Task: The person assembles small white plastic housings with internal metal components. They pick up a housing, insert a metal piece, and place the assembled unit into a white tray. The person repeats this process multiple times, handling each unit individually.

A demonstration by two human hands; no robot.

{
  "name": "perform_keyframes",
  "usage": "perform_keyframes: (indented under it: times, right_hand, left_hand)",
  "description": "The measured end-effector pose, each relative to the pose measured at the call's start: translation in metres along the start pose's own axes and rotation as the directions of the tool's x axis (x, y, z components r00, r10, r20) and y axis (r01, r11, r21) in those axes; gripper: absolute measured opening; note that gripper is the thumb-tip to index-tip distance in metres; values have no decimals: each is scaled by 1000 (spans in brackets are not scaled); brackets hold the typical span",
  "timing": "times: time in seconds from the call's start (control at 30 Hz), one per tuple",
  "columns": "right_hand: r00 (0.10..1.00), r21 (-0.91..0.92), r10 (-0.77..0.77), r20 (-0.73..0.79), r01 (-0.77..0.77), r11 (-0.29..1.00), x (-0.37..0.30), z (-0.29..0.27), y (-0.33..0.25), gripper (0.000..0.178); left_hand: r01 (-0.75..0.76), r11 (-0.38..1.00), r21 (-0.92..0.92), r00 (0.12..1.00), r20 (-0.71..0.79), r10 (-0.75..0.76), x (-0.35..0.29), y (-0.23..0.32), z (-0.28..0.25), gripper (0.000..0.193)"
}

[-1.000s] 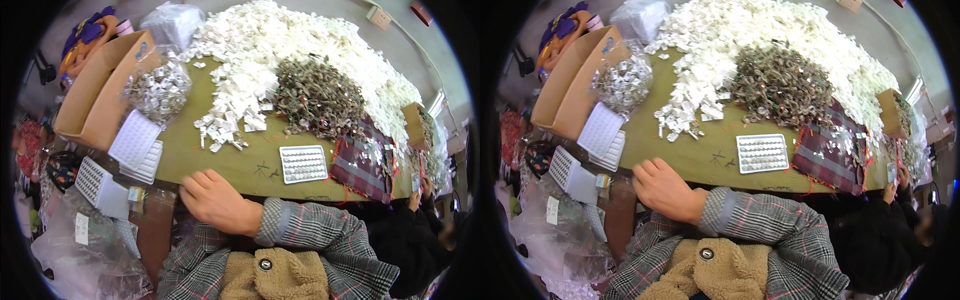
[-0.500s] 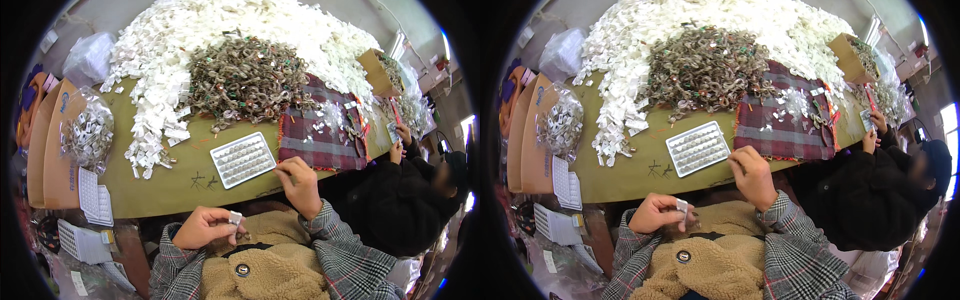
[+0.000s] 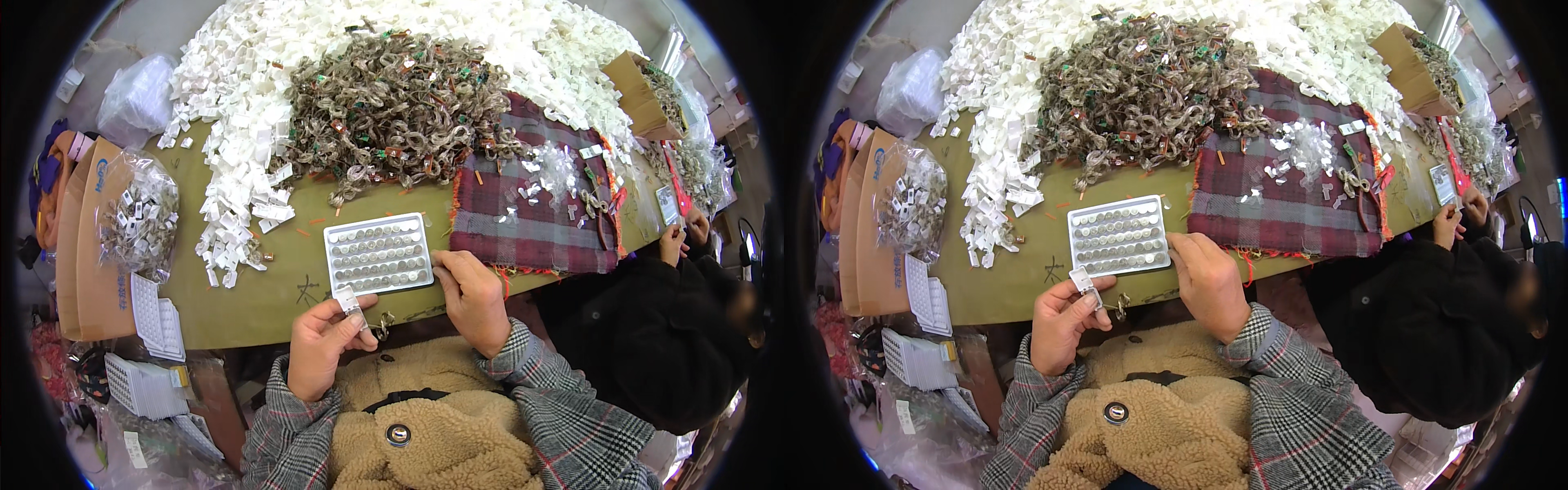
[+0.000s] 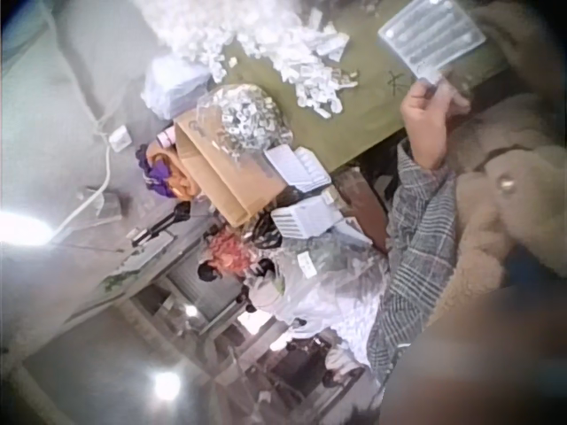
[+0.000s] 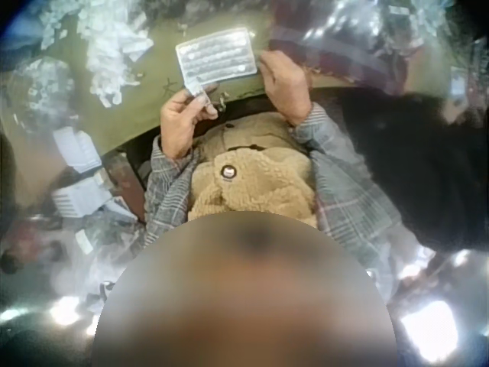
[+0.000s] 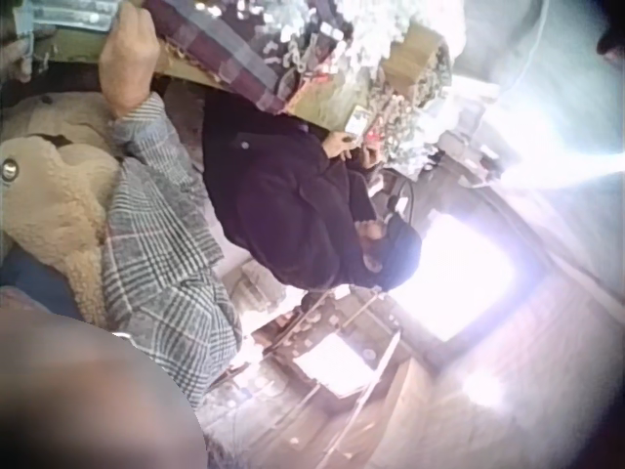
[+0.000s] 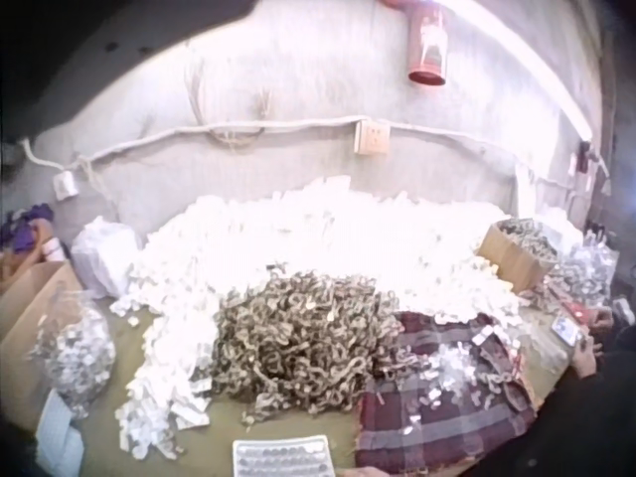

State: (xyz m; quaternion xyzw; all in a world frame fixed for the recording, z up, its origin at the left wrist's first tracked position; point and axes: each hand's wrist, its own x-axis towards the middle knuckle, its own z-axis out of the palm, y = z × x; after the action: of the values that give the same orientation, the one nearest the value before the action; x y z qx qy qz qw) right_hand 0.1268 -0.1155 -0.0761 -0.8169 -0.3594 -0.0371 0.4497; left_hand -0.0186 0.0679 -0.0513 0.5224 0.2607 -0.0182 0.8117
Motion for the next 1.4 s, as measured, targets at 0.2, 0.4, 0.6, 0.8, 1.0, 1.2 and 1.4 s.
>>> perform_keyframes:
  times: [0.2,0.4,0.6,0.8,1.0,1.2,1.4]
  right_hand:
    - [994,-59,-73,80,78,995,-1,1,-2,21]
    - [983,-89,-106,147,120,989,2,-1,-4,18]
    - [971,121,-42,236,13,993,2,-10,-29,16]
    - [957,240,-156,243,96,966,-7,12,-53,18]
    - [943,229,-183,279,119,966,-5,14,-56,18]
    - [920,322,-44,389,-91,942,2,7,-54,16]
    - [971,313,-98,218,26,949,0,7,-59,17]
  left_hand:
    - [118,987,-105,989,101,-108,-1,0,-6,29]
    - [211,942,-261,967,194,-163,6,-5,-9,33]
    - [195,905,-379,959,269,-94,4,-16,-7,37]
    - [156,917,-367,970,232,-72,1,-24,-4,30]
    - [92,925,-368,985,170,-30,-3,-29,-5,26]
    - [92,918,-385,982,190,-19,-2,-31,-6,26]
    - [-45,955,-292,988,127,86,-6,-28,-2,30]
